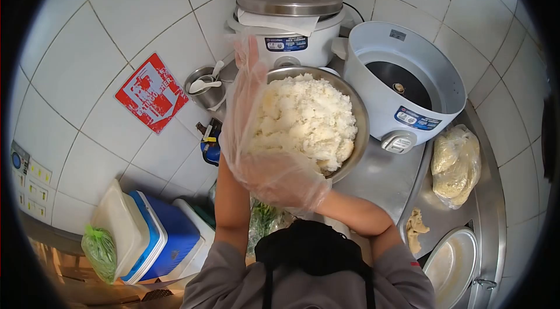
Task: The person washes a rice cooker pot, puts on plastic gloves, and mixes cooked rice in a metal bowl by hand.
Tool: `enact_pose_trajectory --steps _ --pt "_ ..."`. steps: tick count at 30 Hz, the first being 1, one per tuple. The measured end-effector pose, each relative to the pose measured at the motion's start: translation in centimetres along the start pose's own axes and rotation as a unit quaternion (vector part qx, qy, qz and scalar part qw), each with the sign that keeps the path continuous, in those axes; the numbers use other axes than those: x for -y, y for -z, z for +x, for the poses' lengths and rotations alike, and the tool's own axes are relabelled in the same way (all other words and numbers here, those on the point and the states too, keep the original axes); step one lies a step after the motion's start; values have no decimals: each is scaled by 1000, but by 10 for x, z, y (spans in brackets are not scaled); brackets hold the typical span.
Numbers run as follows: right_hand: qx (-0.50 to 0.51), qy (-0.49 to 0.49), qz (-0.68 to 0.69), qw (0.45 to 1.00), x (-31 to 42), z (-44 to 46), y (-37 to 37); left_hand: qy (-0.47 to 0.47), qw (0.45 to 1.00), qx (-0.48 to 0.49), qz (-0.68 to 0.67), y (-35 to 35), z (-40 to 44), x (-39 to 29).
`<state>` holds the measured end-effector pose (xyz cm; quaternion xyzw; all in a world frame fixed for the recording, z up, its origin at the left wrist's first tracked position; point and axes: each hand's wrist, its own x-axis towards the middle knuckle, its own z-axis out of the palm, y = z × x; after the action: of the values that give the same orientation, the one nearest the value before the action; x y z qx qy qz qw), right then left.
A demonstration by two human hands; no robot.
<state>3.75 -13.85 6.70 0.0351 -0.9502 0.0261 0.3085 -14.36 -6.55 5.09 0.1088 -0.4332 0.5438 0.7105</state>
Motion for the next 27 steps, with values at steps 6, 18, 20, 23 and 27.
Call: enact_pose_trajectory --steps 6,18,20,23,27 --pt "92 -132 162 973 -95 -20 24 -170 382 96 -903 -10 -14 -33" --pt "215 -274 108 931 -235 -34 -42 -230 38 107 -967 46 -20 -44" --pt "158 -277 113 941 -251 -47 -61 -190 -17 146 -971 49 -21 -40" --pt "121 -303 166 931 -259 -42 -55 -147 -37 137 -979 38 -9 -27" --pt "155 -313 141 926 -223 -15 14 -127 -20 197 -972 20 -11 -19"
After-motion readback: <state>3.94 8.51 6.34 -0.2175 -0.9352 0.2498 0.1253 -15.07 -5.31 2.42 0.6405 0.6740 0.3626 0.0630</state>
